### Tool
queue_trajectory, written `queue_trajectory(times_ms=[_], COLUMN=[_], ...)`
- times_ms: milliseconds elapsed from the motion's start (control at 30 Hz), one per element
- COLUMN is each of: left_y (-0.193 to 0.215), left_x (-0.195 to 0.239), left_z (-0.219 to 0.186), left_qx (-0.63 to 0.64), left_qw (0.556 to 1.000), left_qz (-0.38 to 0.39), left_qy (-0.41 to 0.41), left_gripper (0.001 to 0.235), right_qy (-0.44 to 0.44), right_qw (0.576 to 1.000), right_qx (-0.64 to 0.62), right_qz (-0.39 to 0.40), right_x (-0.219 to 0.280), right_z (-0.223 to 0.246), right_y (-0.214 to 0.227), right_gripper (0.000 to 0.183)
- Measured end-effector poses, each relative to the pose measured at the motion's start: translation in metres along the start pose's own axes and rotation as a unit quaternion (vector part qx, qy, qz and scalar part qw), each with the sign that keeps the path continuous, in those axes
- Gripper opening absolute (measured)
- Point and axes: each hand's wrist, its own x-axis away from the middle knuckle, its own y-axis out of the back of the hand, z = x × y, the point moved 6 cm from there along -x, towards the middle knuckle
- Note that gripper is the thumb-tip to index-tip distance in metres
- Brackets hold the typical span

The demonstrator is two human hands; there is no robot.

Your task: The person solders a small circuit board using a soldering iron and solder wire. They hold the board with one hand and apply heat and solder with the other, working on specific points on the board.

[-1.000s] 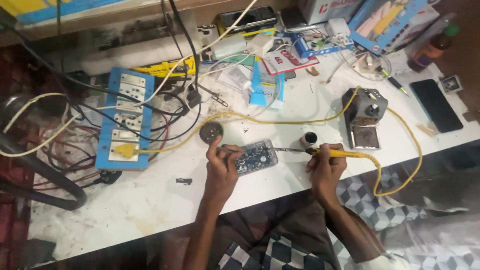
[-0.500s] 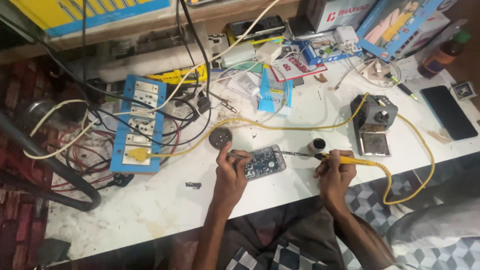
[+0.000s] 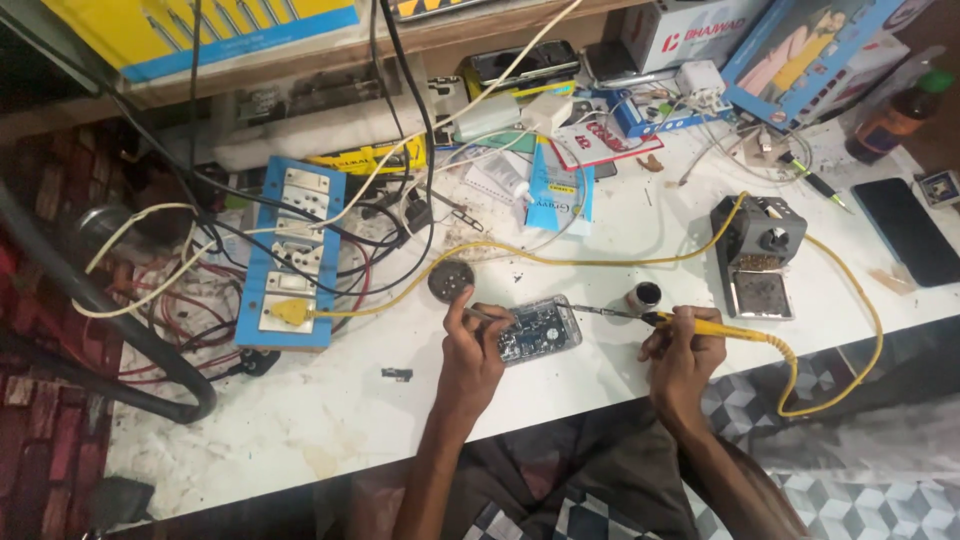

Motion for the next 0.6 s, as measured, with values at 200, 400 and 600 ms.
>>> queue_trajectory(times_ms=[200, 400, 600], left_y=[-0.001, 0.001, 0.004], left_x=[0.006, 0.003, 0.005], left_z=[0.009, 0.005, 0.001], left_qx=[0.05, 0.044, 0.044], left_qw=[0.997, 0.998, 0.999], left_qz=[-0.004, -0.018, -0.007], left_qy=[0.052, 0.028, 0.003], left_gripper=[0.06, 0.061, 0.06], right_qy=[-0.003, -0.002, -0.003], right_qw=[1.0, 1.0, 1.0], right_qx=[-0.014, -0.007, -0.003], right_qz=[-0.002, -0.007, -0.014], right_x=[0.003, 0.004, 0.007], right_z=[-0.004, -0.005, -0.003], right_y=[0.005, 0.008, 0.007], right_gripper=[0.015, 0.017, 0.018])
